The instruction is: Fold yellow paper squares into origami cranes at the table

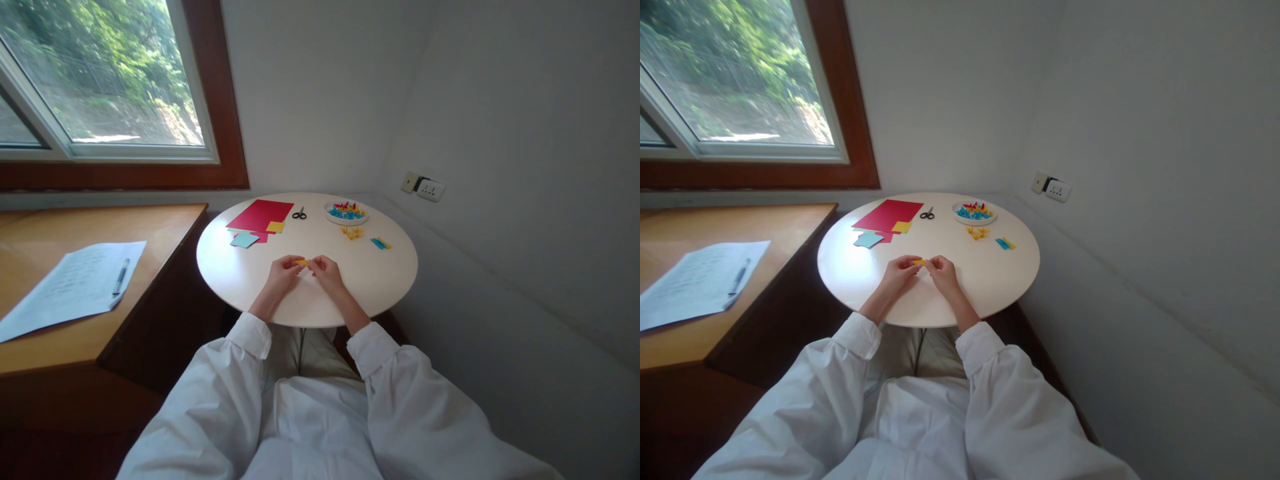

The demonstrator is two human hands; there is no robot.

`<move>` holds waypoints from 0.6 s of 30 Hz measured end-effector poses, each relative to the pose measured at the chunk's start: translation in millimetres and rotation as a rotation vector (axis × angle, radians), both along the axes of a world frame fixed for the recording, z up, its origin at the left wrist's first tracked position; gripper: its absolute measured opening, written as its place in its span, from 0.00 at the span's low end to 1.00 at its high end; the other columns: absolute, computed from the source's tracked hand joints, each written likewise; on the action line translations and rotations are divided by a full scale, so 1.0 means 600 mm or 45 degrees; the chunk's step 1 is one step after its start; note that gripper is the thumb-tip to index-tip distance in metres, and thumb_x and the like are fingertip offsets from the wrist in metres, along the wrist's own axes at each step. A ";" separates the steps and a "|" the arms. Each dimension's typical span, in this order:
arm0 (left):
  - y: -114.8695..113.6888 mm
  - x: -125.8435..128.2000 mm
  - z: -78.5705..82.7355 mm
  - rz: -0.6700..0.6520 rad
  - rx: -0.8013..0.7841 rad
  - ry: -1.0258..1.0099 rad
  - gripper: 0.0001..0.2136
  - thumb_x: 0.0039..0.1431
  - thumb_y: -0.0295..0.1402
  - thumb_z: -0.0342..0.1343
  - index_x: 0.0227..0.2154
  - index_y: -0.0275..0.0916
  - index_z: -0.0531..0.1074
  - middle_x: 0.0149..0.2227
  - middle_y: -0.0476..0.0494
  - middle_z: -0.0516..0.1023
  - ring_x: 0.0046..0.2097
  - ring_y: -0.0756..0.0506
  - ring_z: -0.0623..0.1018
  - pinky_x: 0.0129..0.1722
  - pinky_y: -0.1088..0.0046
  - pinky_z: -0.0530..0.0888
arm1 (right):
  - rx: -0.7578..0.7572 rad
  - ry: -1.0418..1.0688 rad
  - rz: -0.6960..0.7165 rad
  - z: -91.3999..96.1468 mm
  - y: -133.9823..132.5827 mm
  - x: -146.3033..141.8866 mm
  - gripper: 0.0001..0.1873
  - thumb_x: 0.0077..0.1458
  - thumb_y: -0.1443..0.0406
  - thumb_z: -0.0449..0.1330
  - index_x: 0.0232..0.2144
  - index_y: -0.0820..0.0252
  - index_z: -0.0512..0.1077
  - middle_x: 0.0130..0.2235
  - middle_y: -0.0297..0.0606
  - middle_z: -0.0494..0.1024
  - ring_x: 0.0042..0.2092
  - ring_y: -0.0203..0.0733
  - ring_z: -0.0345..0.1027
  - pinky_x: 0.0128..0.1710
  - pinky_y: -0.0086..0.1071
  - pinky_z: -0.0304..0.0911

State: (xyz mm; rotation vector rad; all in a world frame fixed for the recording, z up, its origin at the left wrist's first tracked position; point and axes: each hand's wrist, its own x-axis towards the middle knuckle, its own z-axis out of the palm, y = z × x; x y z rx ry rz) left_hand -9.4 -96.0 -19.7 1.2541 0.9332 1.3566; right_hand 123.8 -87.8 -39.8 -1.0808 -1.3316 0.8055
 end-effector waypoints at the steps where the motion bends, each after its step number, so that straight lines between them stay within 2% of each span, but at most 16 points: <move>1: 0.001 0.000 0.000 0.012 -0.004 0.002 0.12 0.36 0.32 0.63 0.27 0.35 0.75 0.28 0.43 0.76 0.30 0.49 0.73 0.31 0.72 0.67 | 0.017 0.005 -0.012 0.000 0.000 0.000 0.12 0.42 0.56 0.59 0.22 0.59 0.65 0.25 0.33 0.72 0.29 0.35 0.65 0.30 0.29 0.62; 6: 0.005 -0.001 -0.004 0.036 -0.022 0.001 0.11 0.37 0.33 0.63 0.27 0.34 0.75 0.29 0.42 0.76 0.30 0.49 0.73 0.31 0.73 0.67 | 0.131 0.012 0.014 0.007 -0.007 -0.001 0.10 0.41 0.60 0.61 0.25 0.59 0.68 0.29 0.35 0.74 0.34 0.37 0.68 0.37 0.32 0.64; 11: 0.002 -0.002 -0.003 0.034 -0.040 -0.007 0.11 0.37 0.33 0.63 0.27 0.34 0.74 0.29 0.43 0.76 0.30 0.50 0.73 0.31 0.73 0.67 | 0.110 0.006 0.027 0.008 -0.012 -0.004 0.10 0.41 0.60 0.62 0.26 0.62 0.72 0.30 0.40 0.77 0.34 0.40 0.70 0.37 0.34 0.65; 18: -0.004 -0.002 0.004 -0.028 -0.060 -0.052 0.22 0.37 0.33 0.63 0.40 0.37 0.71 0.25 0.48 0.75 0.27 0.51 0.72 0.30 0.74 0.66 | 0.098 -0.012 -0.013 0.006 -0.012 -0.001 0.09 0.41 0.60 0.62 0.24 0.61 0.74 0.30 0.39 0.79 0.33 0.41 0.71 0.37 0.35 0.65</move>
